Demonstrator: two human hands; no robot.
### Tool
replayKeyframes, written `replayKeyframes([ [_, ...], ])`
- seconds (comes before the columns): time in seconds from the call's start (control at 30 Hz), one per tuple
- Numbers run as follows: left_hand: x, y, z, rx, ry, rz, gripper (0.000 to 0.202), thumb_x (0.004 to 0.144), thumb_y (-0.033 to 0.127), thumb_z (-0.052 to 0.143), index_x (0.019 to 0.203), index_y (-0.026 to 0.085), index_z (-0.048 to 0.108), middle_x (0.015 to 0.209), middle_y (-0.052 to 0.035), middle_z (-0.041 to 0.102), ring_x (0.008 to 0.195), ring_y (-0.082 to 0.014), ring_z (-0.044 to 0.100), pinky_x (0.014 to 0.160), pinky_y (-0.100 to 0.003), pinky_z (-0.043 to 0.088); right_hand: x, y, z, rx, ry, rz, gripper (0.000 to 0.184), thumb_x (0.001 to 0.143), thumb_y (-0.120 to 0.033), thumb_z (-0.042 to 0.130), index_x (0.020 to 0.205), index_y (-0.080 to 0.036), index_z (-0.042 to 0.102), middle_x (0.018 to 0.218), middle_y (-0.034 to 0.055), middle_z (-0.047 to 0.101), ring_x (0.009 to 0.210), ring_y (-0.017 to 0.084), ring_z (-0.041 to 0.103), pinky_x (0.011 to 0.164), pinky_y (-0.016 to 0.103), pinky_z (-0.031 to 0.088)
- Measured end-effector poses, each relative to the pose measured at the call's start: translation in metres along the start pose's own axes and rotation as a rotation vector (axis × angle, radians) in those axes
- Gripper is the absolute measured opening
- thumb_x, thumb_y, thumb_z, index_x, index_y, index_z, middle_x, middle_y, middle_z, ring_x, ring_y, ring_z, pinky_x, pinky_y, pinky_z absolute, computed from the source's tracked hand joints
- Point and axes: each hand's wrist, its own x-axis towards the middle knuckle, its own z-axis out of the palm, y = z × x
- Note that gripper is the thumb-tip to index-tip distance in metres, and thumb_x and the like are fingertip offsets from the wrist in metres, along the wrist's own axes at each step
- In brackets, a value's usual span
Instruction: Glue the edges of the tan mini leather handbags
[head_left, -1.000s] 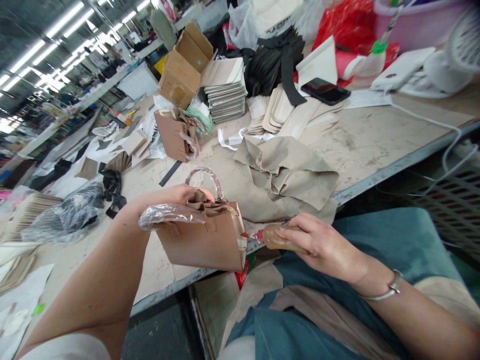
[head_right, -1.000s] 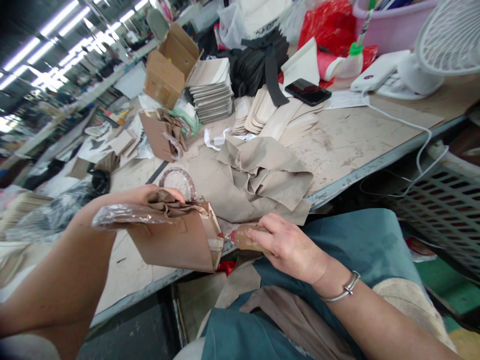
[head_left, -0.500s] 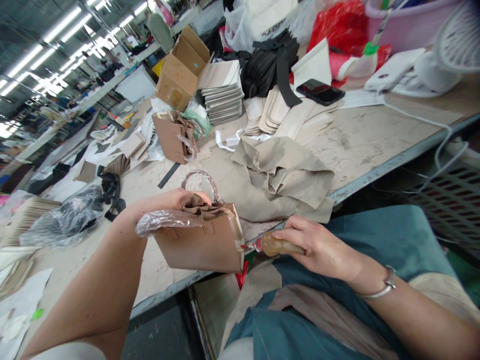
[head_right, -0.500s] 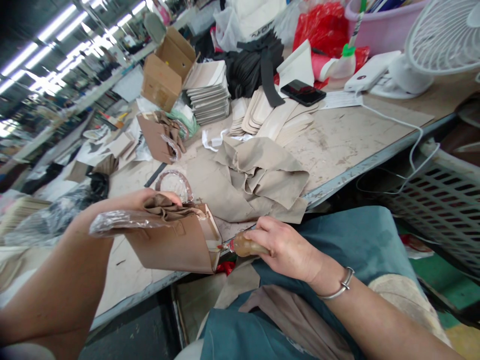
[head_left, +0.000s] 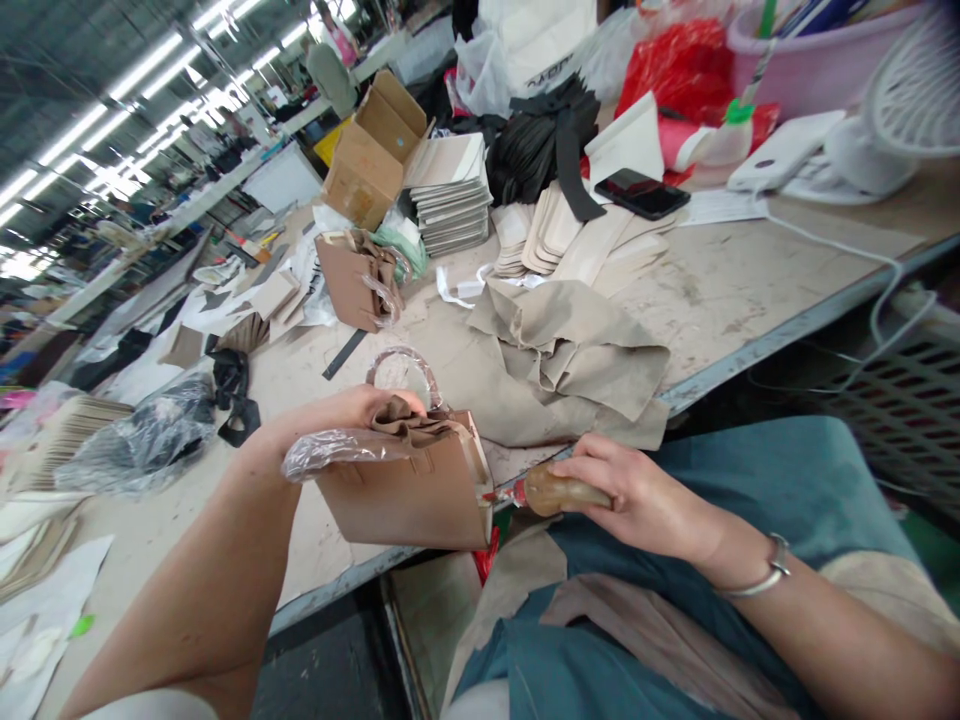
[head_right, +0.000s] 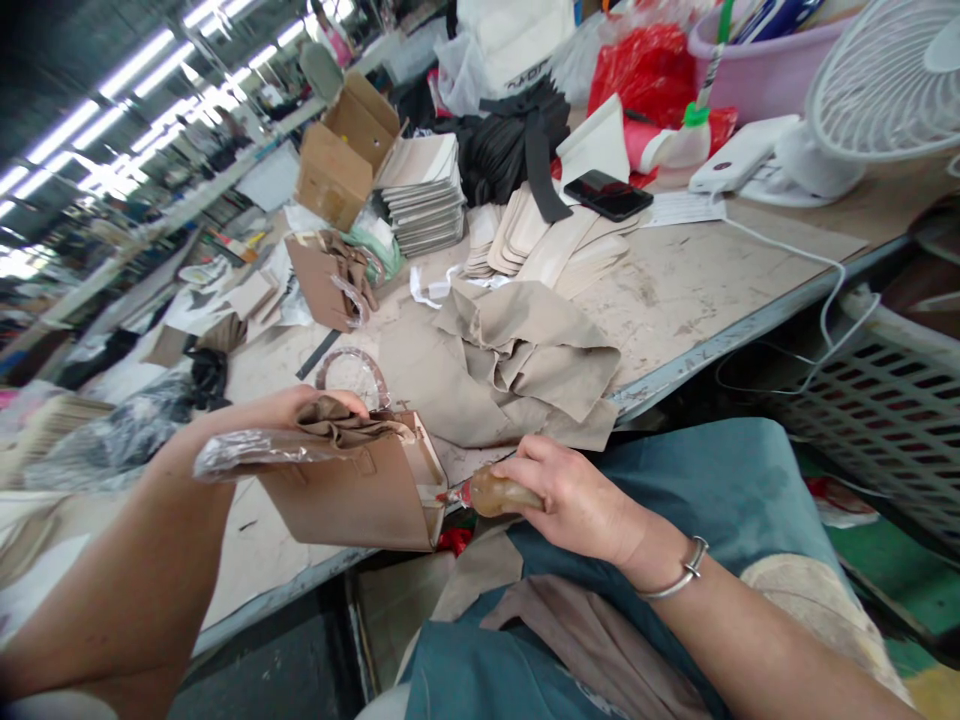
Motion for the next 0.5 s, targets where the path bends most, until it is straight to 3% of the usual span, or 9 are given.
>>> replayKeyframes([
  [0.13,-0.0009,0.0017,0.0014,0.016,0.02,-0.006,0.047,0.072,0.042,0.069,0.108,0.015,0.056,0.101,-0.0017,0.065,0.091,-0.0178,0.06,0.079,-0.021,0.045,0.0016,0.0022,0.0025,0.001,0.06,0.02,0.036,0.085,-0.017,0.059,0.12,-0.024,0.053,0.096,0.0047,0.049,0.085,0.015,0.052,0.073,0.027,0.045],
  [0.3,-0.0037,0.0003,0.0039,0.064,0.04,0.018,0.043,0.076,0.045,0.065,0.107,0.017,0.057,0.1,-0.0009,0.065,0.089,-0.0169,0.06,0.078,-0.02,0.044,0.0024,-0.0006,0.0018,-0.02,-0.019,0.067,0.031,0.083,-0.014,0.059,0.114,-0.021,0.056,0.095,0.0055,0.05,0.085,0.016,0.052,0.075,0.029,0.045],
  [0.5,-0.0024,-0.0051,0.0065,0.075,0.051,-0.018,0.047,0.074,0.046,0.066,0.11,0.018,0.057,0.103,-0.0018,0.065,0.092,-0.0191,0.06,0.081,-0.023,0.044,-0.0016,-0.0007,-0.0027,0.091,-0.097,0.017,0.028,0.086,-0.023,0.061,0.113,-0.022,0.056,0.095,0.0051,0.052,0.088,0.017,0.053,0.075,0.029,0.045],
])
